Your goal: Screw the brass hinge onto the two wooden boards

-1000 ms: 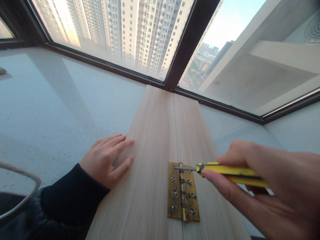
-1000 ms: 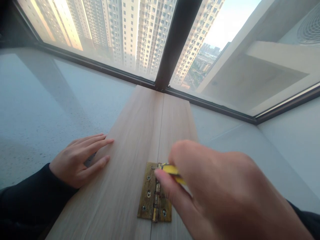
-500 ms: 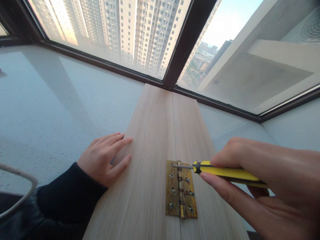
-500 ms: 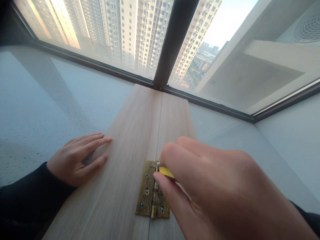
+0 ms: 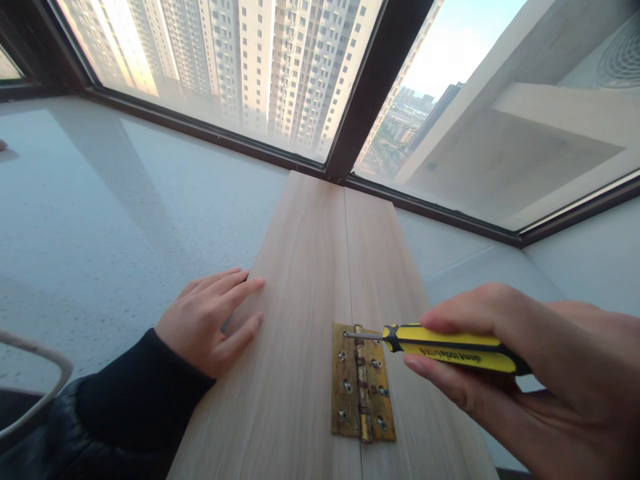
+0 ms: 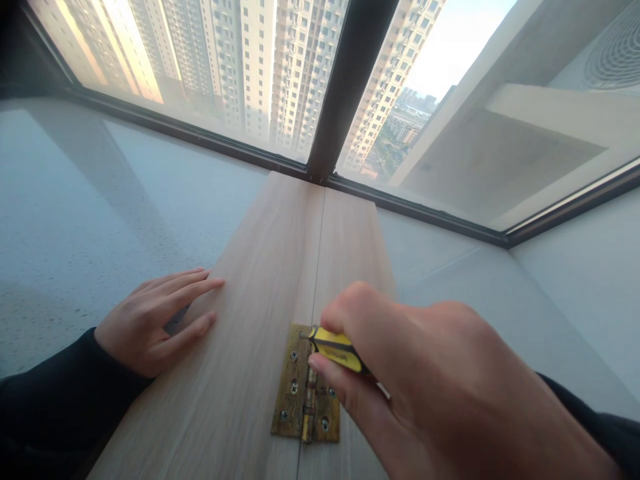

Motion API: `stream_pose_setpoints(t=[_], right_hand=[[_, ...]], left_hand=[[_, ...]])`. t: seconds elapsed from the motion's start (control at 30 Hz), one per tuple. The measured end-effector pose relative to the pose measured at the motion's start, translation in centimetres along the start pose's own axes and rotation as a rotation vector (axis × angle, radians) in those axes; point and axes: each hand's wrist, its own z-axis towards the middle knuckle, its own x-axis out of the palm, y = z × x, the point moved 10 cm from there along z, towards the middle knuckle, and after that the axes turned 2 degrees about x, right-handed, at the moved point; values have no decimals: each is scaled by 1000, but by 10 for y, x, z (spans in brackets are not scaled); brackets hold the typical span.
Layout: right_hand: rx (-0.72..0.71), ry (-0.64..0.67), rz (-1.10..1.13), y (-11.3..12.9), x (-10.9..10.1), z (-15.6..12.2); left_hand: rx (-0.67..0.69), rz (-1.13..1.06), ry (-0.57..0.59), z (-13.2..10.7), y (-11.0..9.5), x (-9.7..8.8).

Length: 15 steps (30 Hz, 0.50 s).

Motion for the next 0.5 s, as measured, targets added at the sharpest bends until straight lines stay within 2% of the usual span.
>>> stream_pose_setpoints(t=[0.07, 0.1, 0.27, 0.37, 0.4, 0.5], right_hand=[[89, 43, -62, -6, 0, 2], [80, 55, -74, -5, -1, 3], [-165, 103, -7, 13, -7, 8], [-158, 112, 126, 14, -1, 10], [-121, 78, 145, 12, 1, 11], [9, -148, 64, 0, -8, 9]], left_hand=[[5, 0, -3, 0, 0, 0], [9, 0, -5, 0, 0, 0], [16, 6, -9, -1, -1, -1], [10, -1, -5, -2, 0, 0], [10, -5, -4, -2, 0, 0], [13, -11, -7, -2, 0, 0]])
